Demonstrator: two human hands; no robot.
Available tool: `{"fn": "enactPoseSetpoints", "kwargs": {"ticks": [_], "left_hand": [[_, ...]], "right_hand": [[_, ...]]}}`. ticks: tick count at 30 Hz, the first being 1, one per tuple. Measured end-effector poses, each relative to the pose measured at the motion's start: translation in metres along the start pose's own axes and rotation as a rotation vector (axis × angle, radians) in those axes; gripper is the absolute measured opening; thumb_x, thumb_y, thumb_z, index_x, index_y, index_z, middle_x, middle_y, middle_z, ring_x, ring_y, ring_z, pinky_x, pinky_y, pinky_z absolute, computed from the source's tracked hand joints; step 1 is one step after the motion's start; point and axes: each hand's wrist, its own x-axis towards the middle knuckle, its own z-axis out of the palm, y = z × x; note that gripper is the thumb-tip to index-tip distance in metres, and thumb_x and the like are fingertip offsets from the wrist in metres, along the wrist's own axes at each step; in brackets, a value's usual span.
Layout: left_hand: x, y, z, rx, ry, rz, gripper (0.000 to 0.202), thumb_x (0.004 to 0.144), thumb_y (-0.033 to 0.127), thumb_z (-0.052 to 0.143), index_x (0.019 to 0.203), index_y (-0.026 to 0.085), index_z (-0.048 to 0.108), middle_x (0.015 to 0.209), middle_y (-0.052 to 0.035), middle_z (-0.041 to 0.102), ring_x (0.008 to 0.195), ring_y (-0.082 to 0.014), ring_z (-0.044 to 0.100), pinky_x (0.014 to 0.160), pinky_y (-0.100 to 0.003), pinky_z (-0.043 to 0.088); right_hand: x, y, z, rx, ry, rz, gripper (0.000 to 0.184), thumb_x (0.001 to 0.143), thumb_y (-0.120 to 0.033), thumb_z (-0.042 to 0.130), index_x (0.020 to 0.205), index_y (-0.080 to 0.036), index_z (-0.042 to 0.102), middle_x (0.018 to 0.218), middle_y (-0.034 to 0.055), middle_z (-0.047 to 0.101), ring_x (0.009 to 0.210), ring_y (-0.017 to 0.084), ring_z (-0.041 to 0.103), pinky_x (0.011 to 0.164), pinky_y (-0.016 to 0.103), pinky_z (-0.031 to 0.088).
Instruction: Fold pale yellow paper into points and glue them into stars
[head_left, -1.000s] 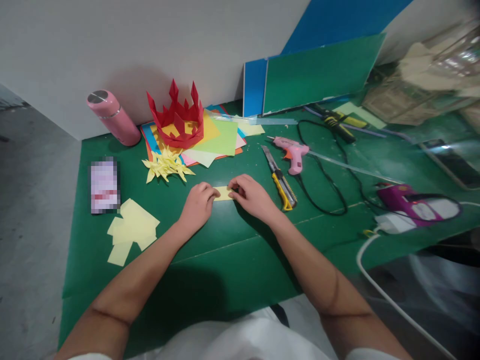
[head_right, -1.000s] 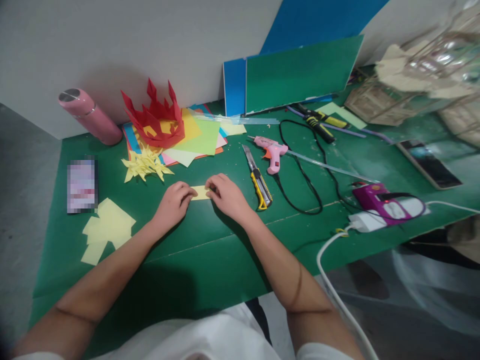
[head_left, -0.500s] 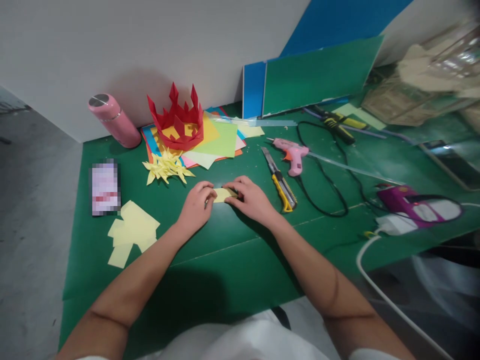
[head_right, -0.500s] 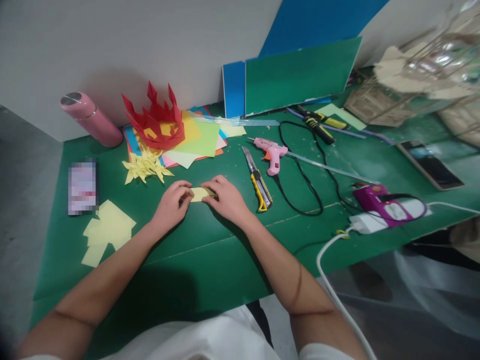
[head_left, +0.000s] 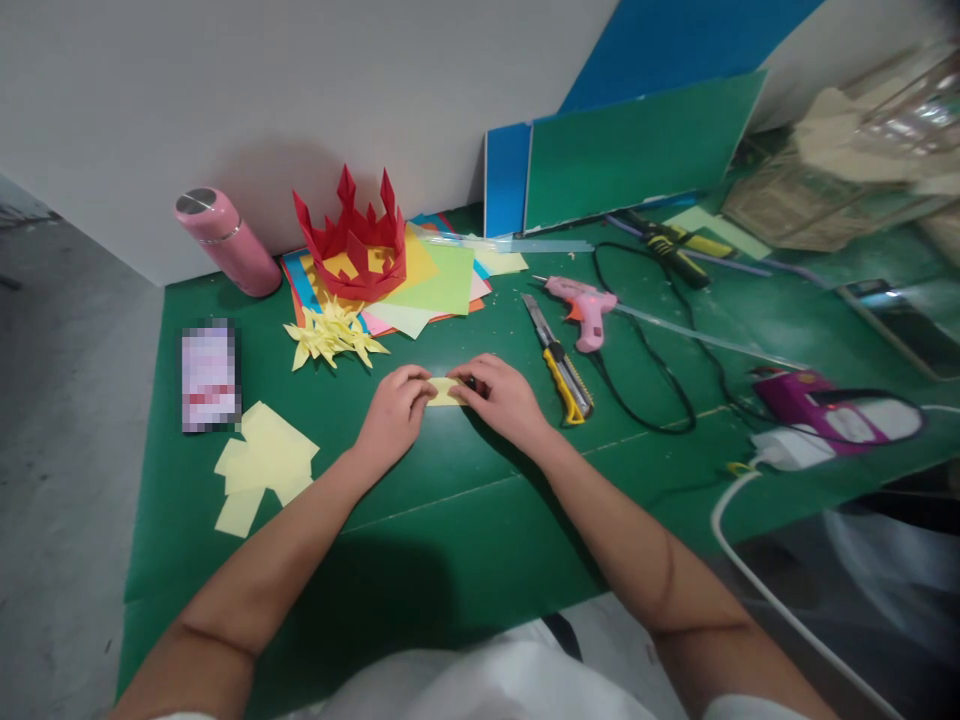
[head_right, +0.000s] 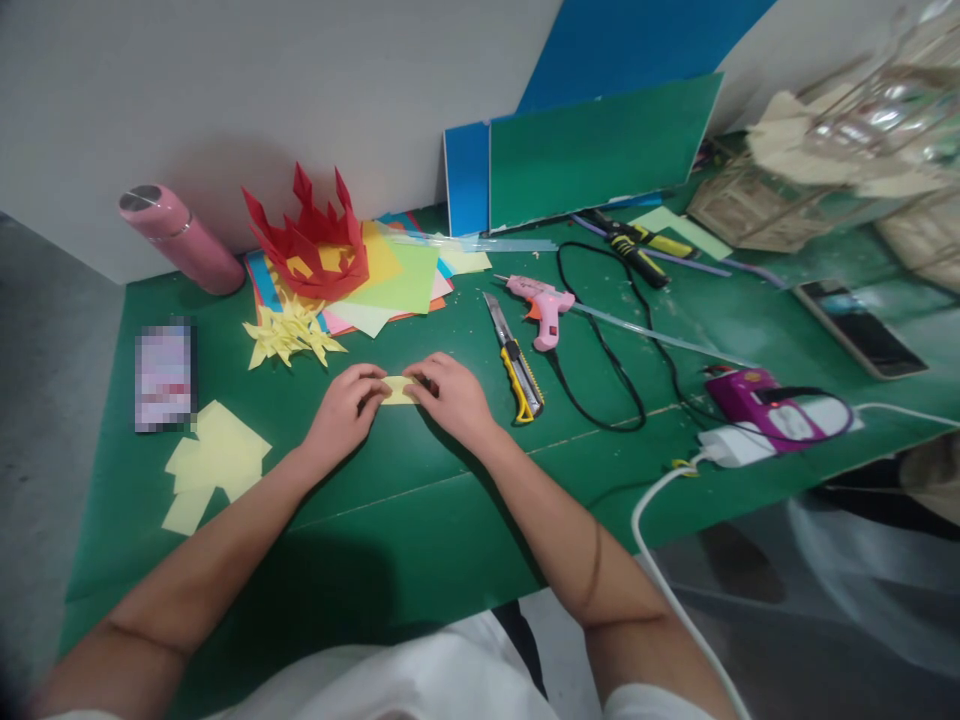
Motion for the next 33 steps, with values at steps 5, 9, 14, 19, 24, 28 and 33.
{"fn": "enactPoseSetpoints", "kwargs": {"ticks": [5, 9, 14, 19, 24, 28, 33], "left_hand": [[0.0, 0.002, 0.0, 0.045, 0.017, 0.055, 0.013, 0.087, 0.01, 0.051, 0.087, 0.014, 0.063, 0.095, -0.0078, 0.061, 0.089, -0.0178, 0.058, 0.083, -0.035, 0.048], [0.0, 0.006, -0.004, 0.062, -0.029, 0.049, 0.01, 0.088, 0.01, 0.051, 0.085, 0.015, 0.06, 0.088, -0.0059, 0.061, 0.084, -0.0166, 0.057, 0.079, -0.031, 0.048], [0.0, 0.007, -0.005, 0.133, -0.052, 0.035, 0.01, 0.089, 0.012, 0.05, 0.085, 0.016, 0.059, 0.086, -0.0051, 0.062, 0.082, -0.0176, 0.055, 0.077, -0.032, 0.046], [-0.001, 0.006, -0.004, 0.126, -0.041, 0.019, 0.01, 0.09, 0.015, 0.051, 0.087, 0.017, 0.061, 0.086, -0.0053, 0.062, 0.082, -0.0173, 0.056, 0.076, -0.031, 0.047], [-0.003, 0.006, -0.004, 0.144, -0.059, 0.026, 0.016, 0.091, 0.016, 0.047, 0.084, 0.017, 0.062, 0.083, -0.0047, 0.061, 0.081, -0.0169, 0.056, 0.075, -0.03, 0.046], [-0.005, 0.005, -0.005, 0.18, -0.08, 0.036, 0.019, 0.092, 0.016, 0.046, 0.085, 0.017, 0.063, 0.083, -0.0048, 0.061, 0.08, -0.0172, 0.055, 0.074, -0.03, 0.045], [-0.007, 0.005, -0.004, 0.238, -0.095, 0.056, 0.021, 0.092, 0.016, 0.045, 0.087, 0.017, 0.065, 0.081, -0.0054, 0.061, 0.08, -0.0181, 0.053, 0.073, -0.03, 0.044]], "right_hand": [[-0.002, -0.002, 0.006, -0.126, 0.06, -0.152, 0.012, 0.087, -0.019, 0.054, 0.083, -0.019, 0.065, 0.08, 0.0041, 0.06, 0.077, 0.016, 0.053, 0.071, 0.027, 0.041], [-0.005, -0.004, 0.006, -0.301, 0.022, -0.239, 0.019, 0.09, -0.016, 0.047, 0.082, -0.018, 0.064, 0.082, 0.0058, 0.061, 0.077, 0.016, 0.053, 0.07, 0.027, 0.039], [-0.007, -0.008, 0.002, -0.496, -0.054, -0.293, 0.02, 0.089, -0.015, 0.046, 0.08, -0.016, 0.064, 0.084, 0.0063, 0.062, 0.071, 0.015, 0.05, 0.065, 0.027, 0.034], [-0.008, -0.012, -0.001, -0.563, -0.087, -0.291, 0.021, 0.089, -0.014, 0.045, 0.078, -0.017, 0.063, 0.083, 0.006, 0.062, 0.066, 0.014, 0.047, 0.061, 0.029, 0.029], [-0.008, -0.014, -0.002, -0.578, -0.121, -0.27, 0.02, 0.088, -0.013, 0.046, 0.077, -0.017, 0.063, 0.083, 0.0059, 0.062, 0.066, 0.014, 0.047, 0.059, 0.029, 0.028], [-0.008, -0.016, -0.003, -0.573, -0.148, -0.25, 0.02, 0.088, -0.014, 0.047, 0.079, -0.017, 0.064, 0.086, 0.0064, 0.063, 0.07, 0.015, 0.049, 0.061, 0.029, 0.029], [-0.008, -0.018, -0.005, -0.562, -0.183, -0.24, 0.02, 0.09, -0.014, 0.046, 0.084, -0.017, 0.065, 0.088, 0.0071, 0.064, 0.074, 0.016, 0.051, 0.063, 0.029, 0.031]]}}
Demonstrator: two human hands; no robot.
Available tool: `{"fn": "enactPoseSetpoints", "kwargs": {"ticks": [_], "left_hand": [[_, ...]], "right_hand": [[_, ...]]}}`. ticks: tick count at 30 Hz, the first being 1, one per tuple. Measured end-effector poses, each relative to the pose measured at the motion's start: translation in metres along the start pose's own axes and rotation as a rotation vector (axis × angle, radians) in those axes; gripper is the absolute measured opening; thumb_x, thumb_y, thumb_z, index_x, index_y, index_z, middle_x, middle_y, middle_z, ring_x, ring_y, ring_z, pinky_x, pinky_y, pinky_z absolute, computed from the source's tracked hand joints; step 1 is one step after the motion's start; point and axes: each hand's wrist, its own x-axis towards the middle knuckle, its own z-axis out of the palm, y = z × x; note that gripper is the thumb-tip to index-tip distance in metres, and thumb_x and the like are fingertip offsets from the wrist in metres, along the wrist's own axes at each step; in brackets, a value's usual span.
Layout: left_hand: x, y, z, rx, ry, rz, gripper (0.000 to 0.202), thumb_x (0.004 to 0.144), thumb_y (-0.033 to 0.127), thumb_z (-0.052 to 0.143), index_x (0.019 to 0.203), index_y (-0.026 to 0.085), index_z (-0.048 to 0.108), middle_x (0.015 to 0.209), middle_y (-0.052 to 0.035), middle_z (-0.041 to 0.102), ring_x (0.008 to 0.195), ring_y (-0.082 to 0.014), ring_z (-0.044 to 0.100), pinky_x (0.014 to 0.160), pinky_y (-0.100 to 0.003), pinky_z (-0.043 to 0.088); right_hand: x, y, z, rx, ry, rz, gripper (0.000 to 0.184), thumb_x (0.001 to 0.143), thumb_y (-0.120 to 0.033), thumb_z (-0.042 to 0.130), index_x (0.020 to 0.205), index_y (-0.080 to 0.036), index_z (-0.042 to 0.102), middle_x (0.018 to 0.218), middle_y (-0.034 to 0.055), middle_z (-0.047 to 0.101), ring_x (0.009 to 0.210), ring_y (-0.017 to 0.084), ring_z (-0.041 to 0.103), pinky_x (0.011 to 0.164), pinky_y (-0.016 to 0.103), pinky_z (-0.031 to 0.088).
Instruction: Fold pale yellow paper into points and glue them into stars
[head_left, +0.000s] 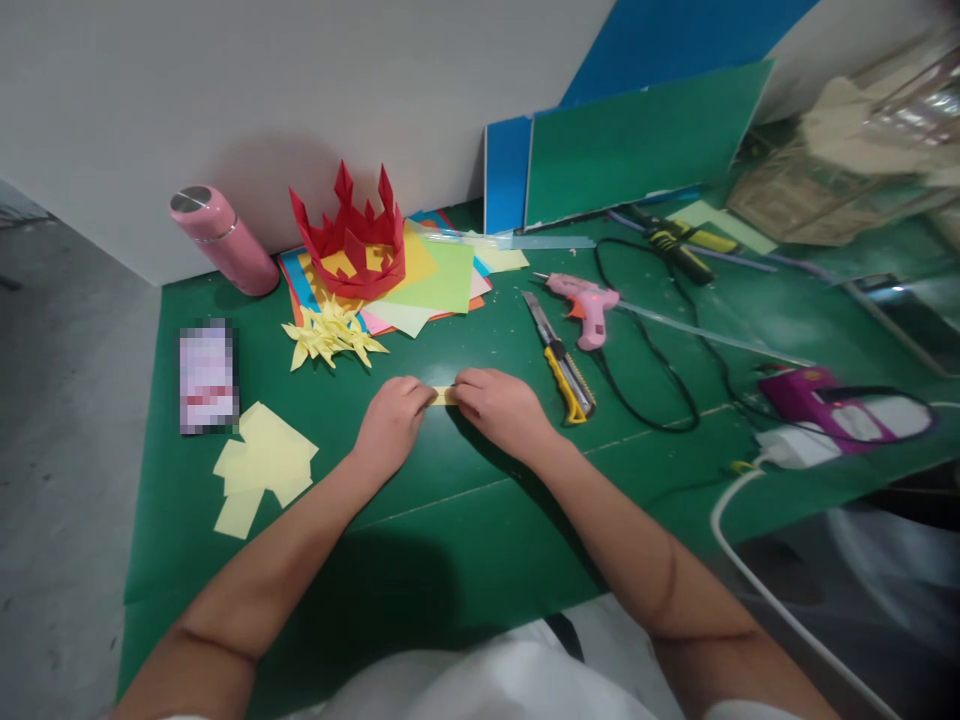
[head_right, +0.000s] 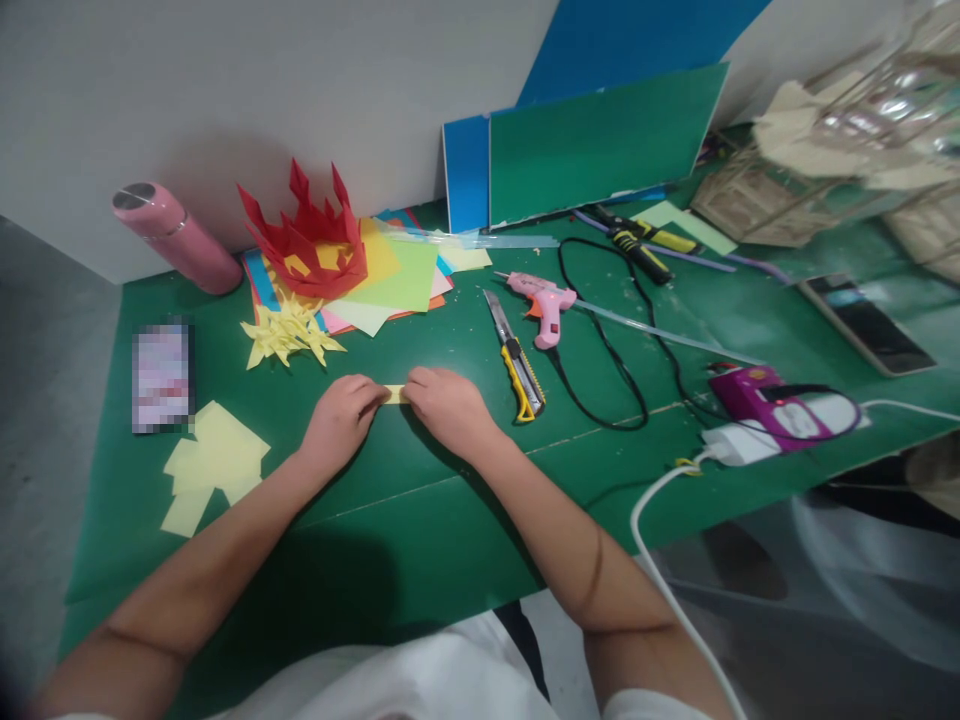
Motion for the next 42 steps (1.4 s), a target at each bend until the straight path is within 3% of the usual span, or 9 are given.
{"fn": "enactPoseSetpoints", "kwargs": {"ticks": [7, 12, 24, 33, 38, 42], "left_hand": [[0.001, 0.003, 0.0, 0.043, 0.006, 0.011, 0.03, 0.094, 0.018, 0.039, 0.087, 0.017, 0.068, 0.082, -0.0063, 0.058, 0.078, -0.0184, 0.049, 0.07, -0.032, 0.042], [0.003, 0.0, -0.002, 0.092, 0.03, 0.059, 0.024, 0.092, 0.02, 0.046, 0.087, 0.019, 0.069, 0.084, -0.0066, 0.06, 0.08, -0.0196, 0.05, 0.07, -0.033, 0.041], [0.004, 0.0, -0.002, 0.071, 0.044, 0.008, 0.02, 0.091, 0.02, 0.05, 0.083, 0.016, 0.068, 0.077, -0.0057, 0.06, 0.075, -0.0188, 0.051, 0.068, -0.032, 0.041], [0.005, -0.001, -0.004, 0.131, 0.042, 0.08, 0.022, 0.09, 0.015, 0.049, 0.081, 0.016, 0.068, 0.072, -0.005, 0.058, 0.074, -0.0189, 0.049, 0.067, -0.032, 0.04], [0.005, 0.003, -0.005, 0.135, 0.058, 0.094, 0.022, 0.09, 0.014, 0.047, 0.08, 0.015, 0.067, 0.084, -0.0069, 0.063, 0.08, -0.0198, 0.051, 0.071, -0.033, 0.042], [0.005, 0.004, -0.003, 0.1, 0.007, 0.108, 0.023, 0.092, 0.012, 0.043, 0.083, 0.012, 0.065, 0.089, -0.0084, 0.065, 0.084, -0.0192, 0.054, 0.075, -0.032, 0.045]], "right_hand": [[0.0, -0.002, -0.003, 0.035, -0.014, 0.019, 0.02, 0.089, -0.012, 0.048, 0.085, -0.017, 0.066, 0.088, 0.0077, 0.063, 0.078, 0.017, 0.052, 0.064, 0.029, 0.033], [0.0, -0.001, 0.0, 0.036, -0.009, 0.016, 0.018, 0.088, -0.011, 0.048, 0.085, -0.017, 0.066, 0.088, 0.0076, 0.064, 0.079, 0.018, 0.052, 0.067, 0.03, 0.035], [0.0, -0.003, 0.004, 0.039, 0.023, 0.047, 0.019, 0.088, -0.011, 0.048, 0.077, -0.016, 0.063, 0.083, 0.0068, 0.063, 0.074, 0.018, 0.049, 0.069, 0.03, 0.036], [-0.002, -0.007, -0.002, 0.052, -0.007, 0.071, 0.021, 0.085, -0.007, 0.048, 0.085, -0.015, 0.067, 0.087, 0.007, 0.064, 0.078, 0.018, 0.051, 0.071, 0.03, 0.036], [-0.002, -0.01, -0.006, 0.062, 0.014, 0.063, 0.02, 0.09, -0.022, 0.05, 0.088, -0.015, 0.069, 0.084, 0.0073, 0.063, 0.079, 0.018, 0.052, 0.073, 0.029, 0.037], [-0.002, -0.012, -0.008, 0.0, 0.0, 0.034, 0.026, 0.094, -0.031, 0.046, 0.099, -0.017, 0.069, 0.083, 0.0071, 0.062, 0.075, 0.017, 0.051, 0.065, 0.03, 0.033]]}}
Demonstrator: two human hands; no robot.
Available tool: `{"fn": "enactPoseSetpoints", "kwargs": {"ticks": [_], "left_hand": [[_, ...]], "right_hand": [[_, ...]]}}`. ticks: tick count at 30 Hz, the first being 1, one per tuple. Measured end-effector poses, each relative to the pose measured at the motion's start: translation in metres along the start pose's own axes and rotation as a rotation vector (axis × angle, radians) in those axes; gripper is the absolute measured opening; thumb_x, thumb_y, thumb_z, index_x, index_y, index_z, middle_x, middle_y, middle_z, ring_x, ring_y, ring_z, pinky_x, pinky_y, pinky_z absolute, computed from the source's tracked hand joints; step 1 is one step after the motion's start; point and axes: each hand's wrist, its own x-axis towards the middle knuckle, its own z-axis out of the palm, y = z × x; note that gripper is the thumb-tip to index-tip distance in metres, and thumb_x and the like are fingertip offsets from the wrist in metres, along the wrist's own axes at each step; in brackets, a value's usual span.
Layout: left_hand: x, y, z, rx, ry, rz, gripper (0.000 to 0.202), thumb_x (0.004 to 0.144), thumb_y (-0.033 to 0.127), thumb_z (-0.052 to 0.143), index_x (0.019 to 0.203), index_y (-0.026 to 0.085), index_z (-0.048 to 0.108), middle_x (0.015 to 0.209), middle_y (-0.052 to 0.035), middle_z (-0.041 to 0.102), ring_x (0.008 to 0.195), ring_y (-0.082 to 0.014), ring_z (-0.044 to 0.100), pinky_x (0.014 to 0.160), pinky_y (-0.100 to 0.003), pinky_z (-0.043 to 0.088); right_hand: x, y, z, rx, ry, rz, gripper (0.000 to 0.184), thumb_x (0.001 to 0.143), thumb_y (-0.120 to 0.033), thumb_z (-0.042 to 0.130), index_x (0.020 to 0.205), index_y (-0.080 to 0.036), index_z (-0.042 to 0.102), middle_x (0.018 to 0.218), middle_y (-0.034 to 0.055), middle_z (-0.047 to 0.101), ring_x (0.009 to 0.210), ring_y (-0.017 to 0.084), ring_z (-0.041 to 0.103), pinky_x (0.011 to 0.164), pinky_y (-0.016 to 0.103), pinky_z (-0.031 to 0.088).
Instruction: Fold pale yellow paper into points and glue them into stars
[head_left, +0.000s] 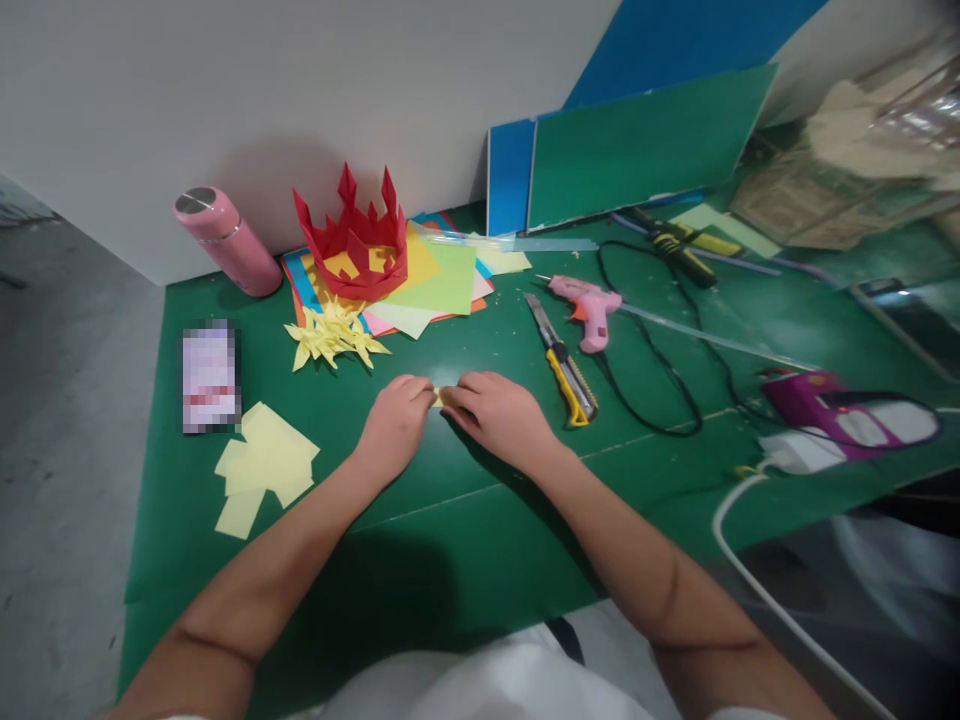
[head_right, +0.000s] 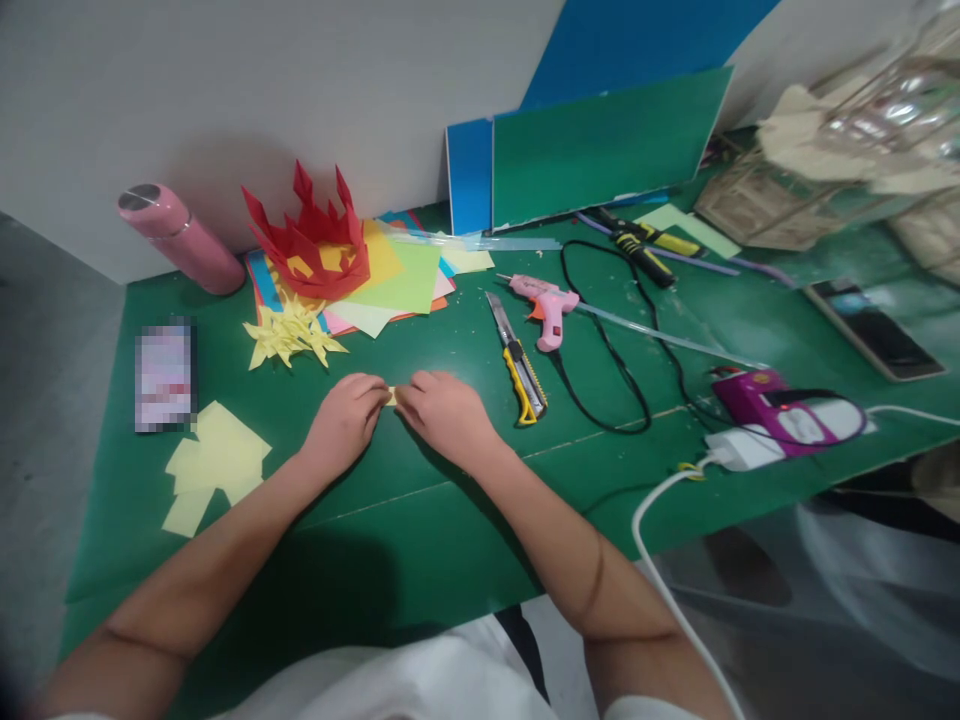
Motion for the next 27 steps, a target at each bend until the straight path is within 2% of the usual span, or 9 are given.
{"fn": "enactPoseSetpoints", "kwargs": {"ticks": [4, 10, 13, 17, 20, 23, 25, 27], "left_hand": [[-0.001, 0.001, 0.0, 0.039, -0.043, -0.028, 0.025, 0.093, 0.015, 0.042, 0.085, 0.012, 0.065, 0.087, -0.0088, 0.065, 0.084, -0.0199, 0.057, 0.074, -0.032, 0.045], [-0.001, 0.002, -0.004, 0.123, -0.082, -0.06, 0.022, 0.091, 0.016, 0.046, 0.086, 0.016, 0.067, 0.087, -0.0063, 0.067, 0.078, -0.0191, 0.058, 0.067, -0.03, 0.043], [-0.002, 0.002, -0.004, 0.103, -0.078, -0.079, 0.02, 0.09, 0.015, 0.048, 0.086, 0.017, 0.068, 0.088, -0.0057, 0.068, 0.075, -0.0185, 0.059, 0.065, -0.03, 0.043], [-0.003, 0.001, -0.001, -0.04, -0.011, -0.134, 0.017, 0.088, 0.013, 0.051, 0.086, 0.017, 0.068, 0.091, -0.005, 0.069, 0.082, -0.0179, 0.061, 0.071, -0.03, 0.047], [-0.001, -0.003, 0.0, -0.183, 0.05, -0.167, 0.015, 0.085, 0.011, 0.054, 0.083, 0.017, 0.067, 0.094, -0.0046, 0.068, 0.087, -0.0176, 0.062, 0.079, -0.032, 0.05], [0.0, -0.008, 0.0, -0.328, 0.088, -0.283, 0.006, 0.08, 0.012, 0.061, 0.083, 0.016, 0.064, 0.102, -0.0058, 0.063, 0.08, -0.0145, 0.063, 0.07, -0.028, 0.054], [0.0, -0.011, 0.001, -0.413, 0.111, -0.37, 0.007, 0.077, 0.013, 0.065, 0.083, 0.015, 0.061, 0.107, -0.0065, 0.059, 0.068, -0.0098, 0.06, 0.06, -0.024, 0.053], [-0.001, -0.012, 0.002, -0.447, 0.132, -0.391, 0.009, 0.076, 0.014, 0.066, 0.082, 0.015, 0.06, 0.108, -0.0064, 0.056, 0.058, -0.0057, 0.055, 0.055, -0.022, 0.052]], "right_hand": [[0.001, -0.001, 0.001, -0.01, 0.044, 0.007, 0.03, 0.095, -0.033, 0.043, 0.106, -0.022, 0.069, 0.083, 0.0074, 0.06, 0.073, 0.017, 0.049, 0.062, 0.03, 0.031], [-0.001, 0.015, 0.007, 0.017, 0.137, 0.071, 0.034, 0.092, -0.029, 0.048, 0.075, -0.016, 0.074, 0.071, 0.0066, 0.058, 0.066, 0.016, 0.047, 0.063, 0.031, 0.035], [-0.003, 0.023, 0.008, 0.024, 0.165, 0.061, 0.03, 0.088, -0.027, 0.053, 0.07, -0.017, 0.073, 0.069, 0.0057, 0.059, 0.065, 0.015, 0.049, 0.062, 0.03, 0.036], [-0.002, 0.026, 0.009, 0.064, 0.184, 0.036, 0.027, 0.088, -0.028, 0.053, 0.073, -0.017, 0.072, 0.073, 0.0059, 0.062, 0.071, 0.017, 0.053, 0.068, 0.031, 0.04], [0.001, 0.026, 0.011, 0.141, 0.157, -0.036, 0.027, 0.087, -0.039, 0.058, 0.088, -0.015, 0.071, 0.084, 0.0075, 0.064, 0.078, 0.019, 0.055, 0.074, 0.032, 0.043], [0.003, 0.027, 0.014, 0.195, 0.13, -0.125, 0.035, 0.084, -0.043, 0.061, 0.104, -0.015, 0.067, 0.093, 0.0086, 0.064, 0.083, 0.02, 0.054, 0.076, 0.033, 0.043], [0.004, 0.028, 0.017, 0.214, 0.148, -0.156, 0.032, 0.085, -0.04, 0.06, 0.105, -0.016, 0.067, 0.093, 0.0084, 0.064, 0.082, 0.02, 0.053, 0.075, 0.032, 0.043], [0.005, 0.03, 0.019, 0.223, 0.177, -0.174, 0.027, 0.087, -0.037, 0.058, 0.101, -0.017, 0.068, 0.09, 0.0078, 0.064, 0.08, 0.019, 0.053, 0.074, 0.032, 0.043]]}}
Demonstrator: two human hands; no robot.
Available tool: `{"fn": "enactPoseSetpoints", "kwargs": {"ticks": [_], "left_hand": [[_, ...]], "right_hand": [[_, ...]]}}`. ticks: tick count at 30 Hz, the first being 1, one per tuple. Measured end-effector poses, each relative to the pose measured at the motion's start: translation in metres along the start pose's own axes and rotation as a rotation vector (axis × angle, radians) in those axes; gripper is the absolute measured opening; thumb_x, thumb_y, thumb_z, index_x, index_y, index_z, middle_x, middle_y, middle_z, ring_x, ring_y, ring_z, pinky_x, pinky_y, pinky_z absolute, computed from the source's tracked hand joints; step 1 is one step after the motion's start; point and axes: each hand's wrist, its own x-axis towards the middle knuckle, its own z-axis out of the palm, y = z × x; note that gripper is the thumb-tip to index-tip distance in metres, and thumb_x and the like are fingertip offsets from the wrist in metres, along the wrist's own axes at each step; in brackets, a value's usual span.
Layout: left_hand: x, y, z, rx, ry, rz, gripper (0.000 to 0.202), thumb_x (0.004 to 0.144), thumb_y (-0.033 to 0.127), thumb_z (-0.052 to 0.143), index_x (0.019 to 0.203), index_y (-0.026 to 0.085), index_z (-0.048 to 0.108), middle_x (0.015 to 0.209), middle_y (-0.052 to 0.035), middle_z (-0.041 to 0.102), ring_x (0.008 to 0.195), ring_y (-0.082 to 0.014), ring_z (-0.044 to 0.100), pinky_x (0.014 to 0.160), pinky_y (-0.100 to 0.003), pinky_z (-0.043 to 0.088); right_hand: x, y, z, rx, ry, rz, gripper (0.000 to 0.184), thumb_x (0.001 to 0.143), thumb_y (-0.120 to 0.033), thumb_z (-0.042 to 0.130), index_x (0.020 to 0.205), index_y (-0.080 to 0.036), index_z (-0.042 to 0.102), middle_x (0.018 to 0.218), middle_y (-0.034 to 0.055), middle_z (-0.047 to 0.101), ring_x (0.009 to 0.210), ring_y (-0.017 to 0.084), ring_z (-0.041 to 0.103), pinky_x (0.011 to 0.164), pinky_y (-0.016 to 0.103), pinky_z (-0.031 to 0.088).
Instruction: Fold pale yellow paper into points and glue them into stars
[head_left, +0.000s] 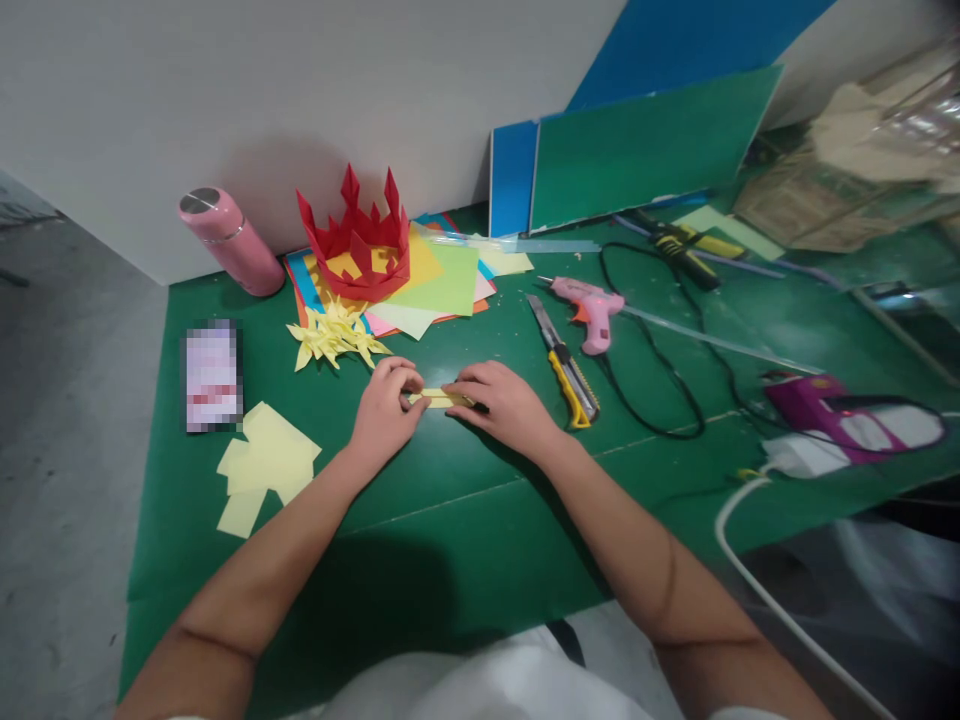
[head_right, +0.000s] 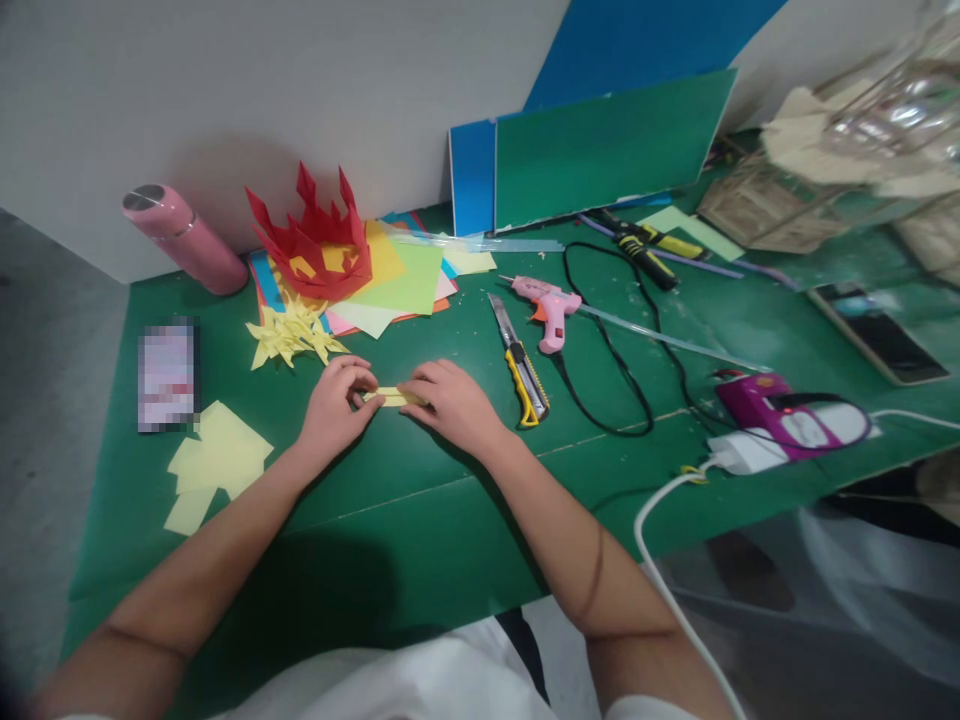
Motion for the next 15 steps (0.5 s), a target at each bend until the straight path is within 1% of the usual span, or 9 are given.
{"fn": "enactPoseSetpoints", "kwargs": {"ticks": [2, 4, 6, 8, 10, 12, 15], "left_hand": [[-0.0011, -0.0009, 0.0008, 0.02, 0.003, 0.063, 0.005, 0.078, 0.015, 0.063, 0.083, 0.016, 0.061, 0.106, -0.0062, 0.056, 0.061, -0.0067, 0.055, 0.058, -0.023, 0.052], [-0.0021, -0.001, 0.0021, 0.08, -0.015, 0.174, 0.003, 0.082, 0.017, 0.061, 0.084, 0.016, 0.063, 0.1, -0.0063, 0.059, 0.075, -0.0121, 0.06, 0.066, -0.026, 0.053], [-0.0025, -0.0008, 0.0036, 0.154, -0.045, 0.269, 0.008, 0.083, 0.023, 0.063, 0.087, 0.017, 0.065, 0.095, -0.0065, 0.062, 0.087, -0.0174, 0.06, 0.077, -0.032, 0.052], [-0.0025, -0.0008, 0.0048, 0.21, -0.068, 0.318, 0.015, 0.082, 0.029, 0.065, 0.091, 0.017, 0.066, 0.095, -0.0068, 0.065, 0.091, -0.0194, 0.06, 0.083, -0.036, 0.05], [-0.0021, -0.0006, 0.0049, 0.243, -0.073, 0.331, 0.015, 0.086, 0.029, 0.061, 0.093, 0.017, 0.067, 0.095, -0.0073, 0.067, 0.09, -0.019, 0.06, 0.083, -0.035, 0.049], [-0.0016, 0.0002, 0.0038, 0.252, -0.071, 0.325, 0.016, 0.089, 0.026, 0.055, 0.092, 0.018, 0.069, 0.093, -0.0067, 0.069, 0.087, -0.0177, 0.061, 0.082, -0.034, 0.049], [-0.0014, 0.0034, 0.0015, 0.173, -0.019, 0.247, 0.018, 0.09, 0.027, 0.054, 0.087, 0.02, 0.07, 0.088, -0.0046, 0.072, 0.082, -0.0166, 0.063, 0.079, -0.033, 0.049]], "right_hand": [[-0.0003, 0.0008, 0.0011, -0.009, 0.021, -0.016, 0.024, 0.089, -0.036, 0.057, 0.099, -0.018, 0.069, 0.087, 0.0073, 0.064, 0.077, 0.018, 0.052, 0.072, 0.031, 0.042], [-0.0006, 0.0006, 0.0016, -0.035, 0.036, -0.024, 0.024, 0.09, -0.035, 0.055, 0.096, -0.019, 0.07, 0.085, 0.007, 0.065, 0.075, 0.017, 0.051, 0.07, 0.031, 0.041], [-0.0005, -0.0002, 0.0019, -0.065, 0.048, -0.028, 0.025, 0.091, -0.035, 0.052, 0.095, -0.019, 0.071, 0.084, 0.0068, 0.065, 0.074, 0.017, 0.051, 0.07, 0.031, 0.041], [0.0, -0.0011, 0.0018, -0.084, 0.056, -0.026, 0.027, 0.092, -0.034, 0.05, 0.094, -0.019, 0.072, 0.084, 0.007, 0.066, 0.075, 0.017, 0.052, 0.07, 0.031, 0.042], [0.0007, -0.0018, 0.0014, -0.08, 0.056, -0.011, 0.028, 0.093, -0.033, 0.048, 0.094, -0.019, 0.072, 0.084, 0.0073, 0.067, 0.076, 0.017, 0.054, 0.071, 0.031, 0.042], [0.0016, -0.0027, 0.0009, -0.031, 0.051, 0.016, 0.029, 0.094, -0.032, 0.046, 0.095, -0.019, 0.072, 0.085, 0.0075, 0.068, 0.078, 0.018, 0.055, 0.072, 0.031, 0.043], [0.0027, -0.0045, 0.0011, 0.13, 0.094, 0.086, 0.026, 0.092, -0.035, 0.05, 0.1, -0.021, 0.071, 0.089, 0.0068, 0.071, 0.082, 0.018, 0.06, 0.077, 0.034, 0.046]]}}
